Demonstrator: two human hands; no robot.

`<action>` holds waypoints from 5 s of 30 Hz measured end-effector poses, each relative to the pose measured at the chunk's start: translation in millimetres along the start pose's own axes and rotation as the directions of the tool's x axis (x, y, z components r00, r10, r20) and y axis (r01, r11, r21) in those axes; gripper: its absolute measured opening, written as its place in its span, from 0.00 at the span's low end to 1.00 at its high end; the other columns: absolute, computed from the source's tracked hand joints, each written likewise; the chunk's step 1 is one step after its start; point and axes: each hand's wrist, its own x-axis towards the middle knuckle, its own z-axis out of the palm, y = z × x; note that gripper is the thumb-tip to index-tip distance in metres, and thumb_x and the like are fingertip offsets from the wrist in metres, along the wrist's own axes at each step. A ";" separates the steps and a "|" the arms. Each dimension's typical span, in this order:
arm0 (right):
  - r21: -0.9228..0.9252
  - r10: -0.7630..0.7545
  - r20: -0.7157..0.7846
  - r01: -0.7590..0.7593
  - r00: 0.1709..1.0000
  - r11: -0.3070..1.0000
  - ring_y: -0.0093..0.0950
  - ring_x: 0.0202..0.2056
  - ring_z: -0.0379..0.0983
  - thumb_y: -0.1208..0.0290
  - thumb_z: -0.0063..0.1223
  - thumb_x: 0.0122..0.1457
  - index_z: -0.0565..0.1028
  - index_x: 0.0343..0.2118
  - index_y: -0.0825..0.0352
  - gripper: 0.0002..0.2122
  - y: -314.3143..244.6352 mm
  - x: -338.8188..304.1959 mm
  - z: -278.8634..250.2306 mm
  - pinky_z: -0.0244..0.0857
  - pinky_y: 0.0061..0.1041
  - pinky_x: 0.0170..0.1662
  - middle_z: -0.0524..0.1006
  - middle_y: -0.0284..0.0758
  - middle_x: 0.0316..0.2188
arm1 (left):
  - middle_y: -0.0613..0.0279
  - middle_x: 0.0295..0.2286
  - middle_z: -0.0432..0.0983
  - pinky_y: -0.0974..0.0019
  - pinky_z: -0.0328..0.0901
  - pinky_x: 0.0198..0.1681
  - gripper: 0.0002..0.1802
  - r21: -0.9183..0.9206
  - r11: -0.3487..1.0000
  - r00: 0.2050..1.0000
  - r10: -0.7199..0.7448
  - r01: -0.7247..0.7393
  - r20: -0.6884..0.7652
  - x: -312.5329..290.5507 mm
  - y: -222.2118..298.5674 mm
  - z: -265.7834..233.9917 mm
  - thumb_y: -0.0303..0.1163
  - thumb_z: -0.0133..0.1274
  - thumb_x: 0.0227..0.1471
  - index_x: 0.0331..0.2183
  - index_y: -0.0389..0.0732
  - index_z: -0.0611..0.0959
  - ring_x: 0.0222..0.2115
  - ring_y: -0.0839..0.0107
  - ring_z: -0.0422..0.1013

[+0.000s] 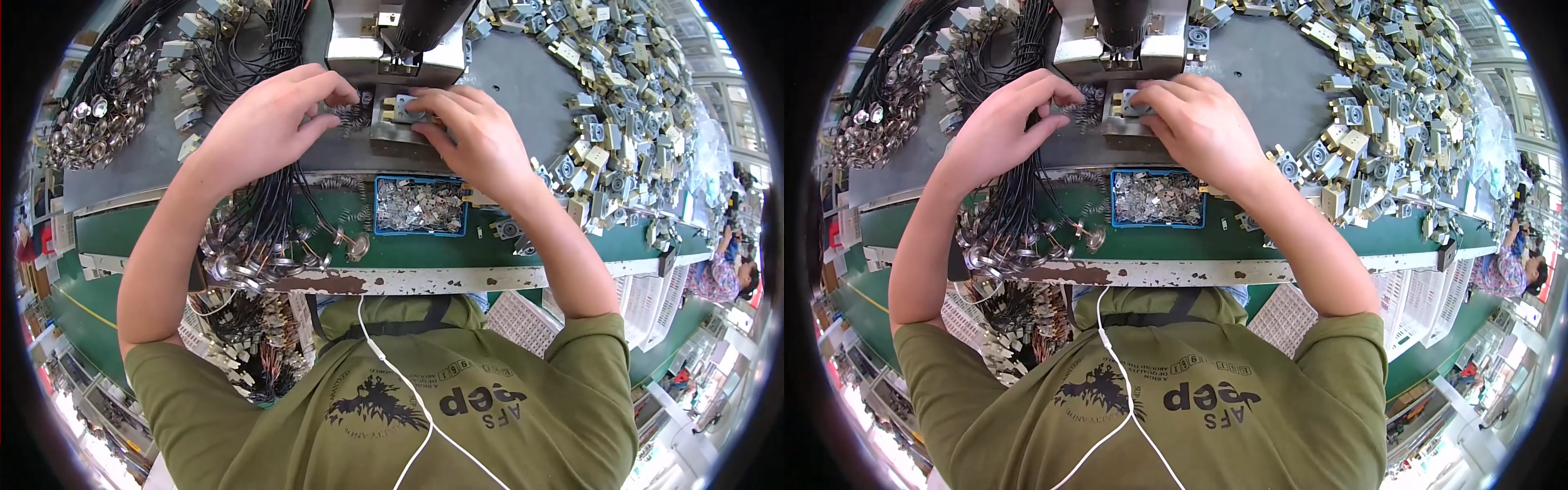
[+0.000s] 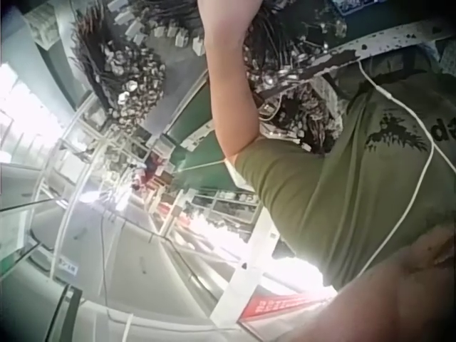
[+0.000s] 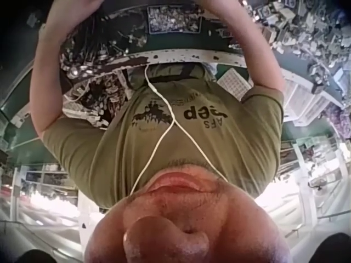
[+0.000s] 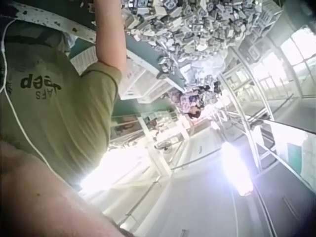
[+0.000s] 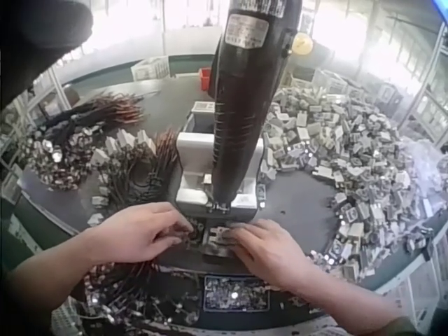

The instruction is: Assembling small electronic components using an electric screwdriver on a factory production line.

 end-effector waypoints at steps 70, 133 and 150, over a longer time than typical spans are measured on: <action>0.722 -0.095 0.089 0.002 0.992 0.692 0.32 0.39 0.81 0.84 0.64 0.48 0.73 0.38 0.65 0.16 -70.8 5.3 3.4 0.75 0.30 0.41 0.78 0.38 0.40 | 0.65 0.30 0.78 0.72 0.66 0.35 0.14 -0.156 0.976 0.988 -0.155 0.151 -0.010 -44.7 -5.3 -52.6 0.22 0.52 0.58 0.47 0.36 0.80 0.30 0.79 0.70; 0.464 0.483 0.319 -0.579 0.815 0.671 0.17 0.36 0.79 0.73 0.65 0.61 0.77 0.51 0.68 0.16 -45.6 -33.7 -58.5 0.71 0.19 0.41 0.84 0.31 0.33 | 0.57 0.33 0.82 0.51 0.72 0.41 0.10 0.006 0.960 0.957 0.280 -0.282 0.073 14.2 35.1 5.7 0.33 0.58 0.56 0.40 0.43 0.85 0.37 0.53 0.78; 0.815 0.357 0.521 -0.576 0.775 0.059 0.34 0.52 0.79 0.66 0.44 0.74 0.65 0.64 0.73 0.21 -27.1 -20.4 -28.4 0.74 0.33 0.55 0.80 0.48 0.51 | 0.51 0.28 0.79 0.58 0.70 0.35 0.08 -0.067 0.967 0.969 0.247 -0.246 0.001 13.4 28.9 -18.9 0.30 0.56 0.59 0.37 0.35 0.83 0.30 0.53 0.77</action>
